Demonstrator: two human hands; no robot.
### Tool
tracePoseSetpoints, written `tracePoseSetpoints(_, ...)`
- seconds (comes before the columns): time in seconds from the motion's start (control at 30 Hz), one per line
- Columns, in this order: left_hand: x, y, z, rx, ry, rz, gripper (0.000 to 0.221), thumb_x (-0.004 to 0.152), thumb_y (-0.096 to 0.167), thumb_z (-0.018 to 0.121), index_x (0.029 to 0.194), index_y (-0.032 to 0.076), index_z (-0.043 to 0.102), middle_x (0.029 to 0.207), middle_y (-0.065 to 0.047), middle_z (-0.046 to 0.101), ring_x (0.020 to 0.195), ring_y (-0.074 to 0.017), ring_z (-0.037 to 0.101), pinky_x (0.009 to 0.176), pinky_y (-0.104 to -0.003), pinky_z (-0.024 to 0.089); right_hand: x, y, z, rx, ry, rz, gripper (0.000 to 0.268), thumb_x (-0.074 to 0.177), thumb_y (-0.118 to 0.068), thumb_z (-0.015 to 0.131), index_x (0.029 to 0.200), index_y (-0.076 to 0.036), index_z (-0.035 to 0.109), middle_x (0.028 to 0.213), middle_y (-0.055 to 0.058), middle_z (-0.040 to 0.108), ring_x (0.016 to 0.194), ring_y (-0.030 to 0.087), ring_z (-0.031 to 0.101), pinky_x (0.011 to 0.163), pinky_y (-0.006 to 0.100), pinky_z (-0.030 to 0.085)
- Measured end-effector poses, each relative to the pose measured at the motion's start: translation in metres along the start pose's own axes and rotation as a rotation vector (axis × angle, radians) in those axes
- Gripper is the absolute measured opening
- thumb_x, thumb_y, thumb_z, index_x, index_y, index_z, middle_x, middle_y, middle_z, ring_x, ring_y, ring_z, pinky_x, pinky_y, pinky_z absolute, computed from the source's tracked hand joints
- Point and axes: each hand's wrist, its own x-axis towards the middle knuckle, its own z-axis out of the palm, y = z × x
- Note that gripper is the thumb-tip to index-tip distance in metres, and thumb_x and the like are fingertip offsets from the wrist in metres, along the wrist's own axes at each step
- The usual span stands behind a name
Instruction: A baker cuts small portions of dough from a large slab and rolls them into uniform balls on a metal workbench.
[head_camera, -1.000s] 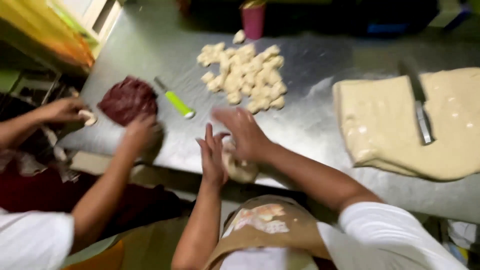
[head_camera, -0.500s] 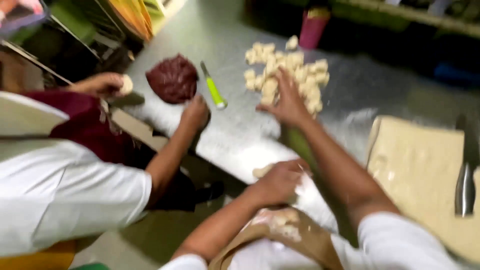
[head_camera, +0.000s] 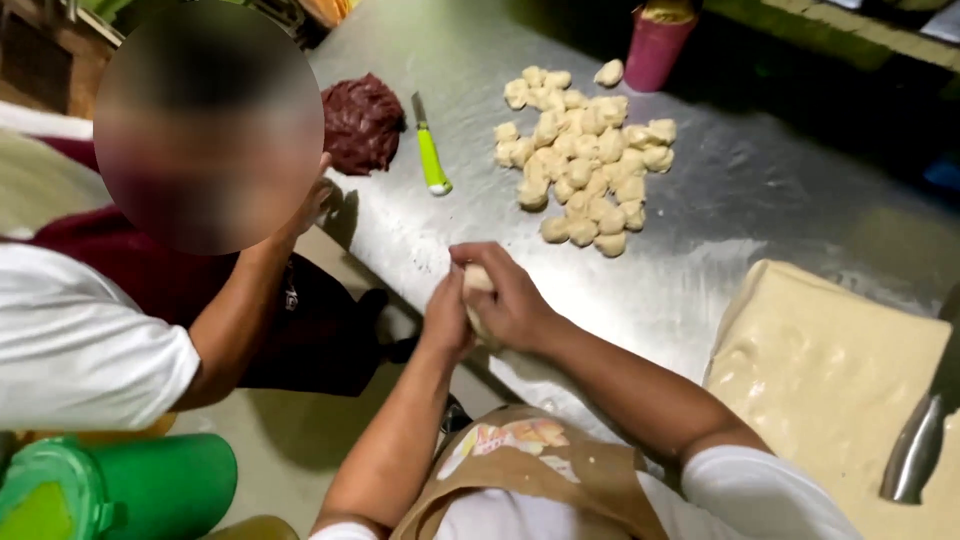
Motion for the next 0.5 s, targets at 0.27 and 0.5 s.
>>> tracePoseSetpoints(0.27, 0.005, 0.013, -0.038, 0.163, -0.433, 0.524, 0.026, 0.100, 0.018, 0.048, 0.111, 0.003, 0.066, 0.095, -0.018, 0.070, 0.093, -0.0280, 0.066, 0.091, -0.048, 0.052, 0.012, 0.048, 0.013, -0.984, 0.272, -0.345, 0.027, 0.101, -0.042, 0.071, 0.093, -0.016, 0.069, 0.070, 0.003, 0.061, 0.065, 0.024, 0.068, 0.060, 0.037, 0.056)
tracePoseSetpoints(0.5, 0.013, -0.003, -0.030, -0.157, -0.612, 0.508, 0.045, 0.107, 0.042, 0.049, 0.122, 0.003, 0.065, 0.122, -0.012, 0.066, 0.117, -0.0242, 0.064, 0.110, -0.036, 0.045, 0.050, 0.016, 0.015, -0.941, 0.115, 0.129, 0.037, 0.100, -0.033, 0.089, 0.112, -0.013, 0.060, 0.170, 0.016, 0.014, 0.149, 0.045, 0.041, 0.094, 0.052, 0.053)
